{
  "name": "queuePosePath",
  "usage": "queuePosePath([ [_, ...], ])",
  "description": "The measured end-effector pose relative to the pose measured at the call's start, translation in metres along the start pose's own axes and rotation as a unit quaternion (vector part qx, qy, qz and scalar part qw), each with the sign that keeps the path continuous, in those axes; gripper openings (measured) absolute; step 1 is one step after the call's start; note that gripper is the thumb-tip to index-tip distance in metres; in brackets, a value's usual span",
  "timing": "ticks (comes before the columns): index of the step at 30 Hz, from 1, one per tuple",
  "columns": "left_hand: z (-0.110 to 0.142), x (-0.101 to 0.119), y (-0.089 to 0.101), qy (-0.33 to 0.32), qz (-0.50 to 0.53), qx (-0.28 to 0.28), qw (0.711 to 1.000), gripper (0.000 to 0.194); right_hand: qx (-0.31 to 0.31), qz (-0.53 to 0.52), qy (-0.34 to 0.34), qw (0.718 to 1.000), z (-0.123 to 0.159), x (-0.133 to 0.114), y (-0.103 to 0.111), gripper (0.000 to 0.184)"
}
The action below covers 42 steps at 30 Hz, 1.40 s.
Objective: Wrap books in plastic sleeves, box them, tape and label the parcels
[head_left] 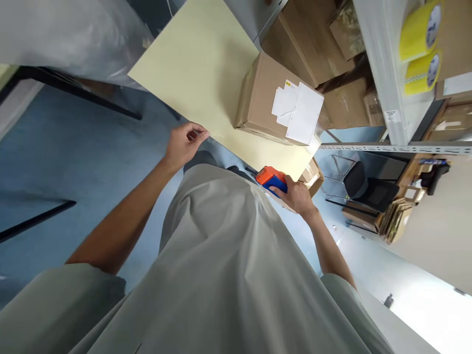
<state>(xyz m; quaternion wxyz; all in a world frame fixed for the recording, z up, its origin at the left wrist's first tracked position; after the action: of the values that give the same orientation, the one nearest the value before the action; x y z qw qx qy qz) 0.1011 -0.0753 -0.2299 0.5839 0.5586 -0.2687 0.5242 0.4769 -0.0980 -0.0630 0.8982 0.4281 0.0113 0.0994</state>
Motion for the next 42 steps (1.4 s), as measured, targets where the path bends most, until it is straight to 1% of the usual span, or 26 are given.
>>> queuePosePath([
  [2,-0.013,-0.008,-0.006,-0.008,0.029,-0.009,1.000,0.050,0.014,0.007,-0.007,1.000,-0.007,-0.002,-0.008,0.074],
  [5,-0.030,-0.009,-0.023,-0.021,0.066,-0.019,0.997,0.050,0.034,0.009,-0.049,0.998,-0.015,-0.005,-0.026,0.073],
  [10,-0.054,-0.009,-0.052,-0.001,0.106,-0.033,0.994,0.031,0.039,0.014,-0.124,0.991,-0.017,-0.010,-0.060,0.069],
  [14,-0.068,-0.006,-0.066,-0.016,0.109,-0.056,0.992,0.023,0.038,-0.003,-0.159,0.987,-0.019,-0.014,-0.081,0.067],
  [19,-0.083,0.000,-0.078,-0.049,0.089,-0.076,0.992,0.022,0.065,-0.045,-0.179,0.981,-0.019,-0.027,-0.091,0.063],
  [25,-0.102,0.008,-0.091,-0.066,0.077,-0.097,0.990,0.015,0.080,-0.096,-0.229,0.965,-0.022,-0.043,-0.101,0.058],
  [30,-0.107,0.014,-0.103,-0.088,0.061,-0.113,0.988,0.009,0.087,-0.114,-0.239,0.961,-0.023,-0.053,-0.112,0.048],
  [33,-0.106,0.016,-0.106,-0.102,0.034,-0.117,0.987,0.011,0.076,-0.113,-0.248,0.959,-0.021,-0.058,-0.117,0.046],
  [36,-0.105,0.019,-0.104,-0.113,-0.004,-0.124,0.986,0.013,0.063,-0.116,-0.250,0.959,-0.020,-0.065,-0.120,0.041],
  [38,-0.106,0.019,-0.096,-0.101,-0.022,-0.120,0.987,0.021,0.062,-0.124,-0.251,0.958,-0.018,-0.068,-0.121,0.040],
  [40,-0.108,0.019,-0.085,-0.072,-0.028,-0.107,0.991,0.035,0.070,-0.134,-0.254,0.955,-0.016,-0.070,-0.122,0.044],
  [42,-0.108,0.020,-0.073,-0.047,-0.030,-0.101,0.993,0.041,0.083,-0.146,-0.247,0.954,-0.015,-0.071,-0.125,0.048],
])
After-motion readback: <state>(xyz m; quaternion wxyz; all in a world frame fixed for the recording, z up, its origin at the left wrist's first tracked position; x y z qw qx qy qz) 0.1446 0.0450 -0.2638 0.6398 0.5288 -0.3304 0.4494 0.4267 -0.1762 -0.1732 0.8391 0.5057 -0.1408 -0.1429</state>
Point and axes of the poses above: each hand's wrist, its own z-axis away from the middle knuckle, its own y-axis out of the back of the hand, x = y × z, the point moved 5 cm from there along -z, towards the middle knuckle, and after that the axes turned 7 degrees about -z, right-handed, at the moved point
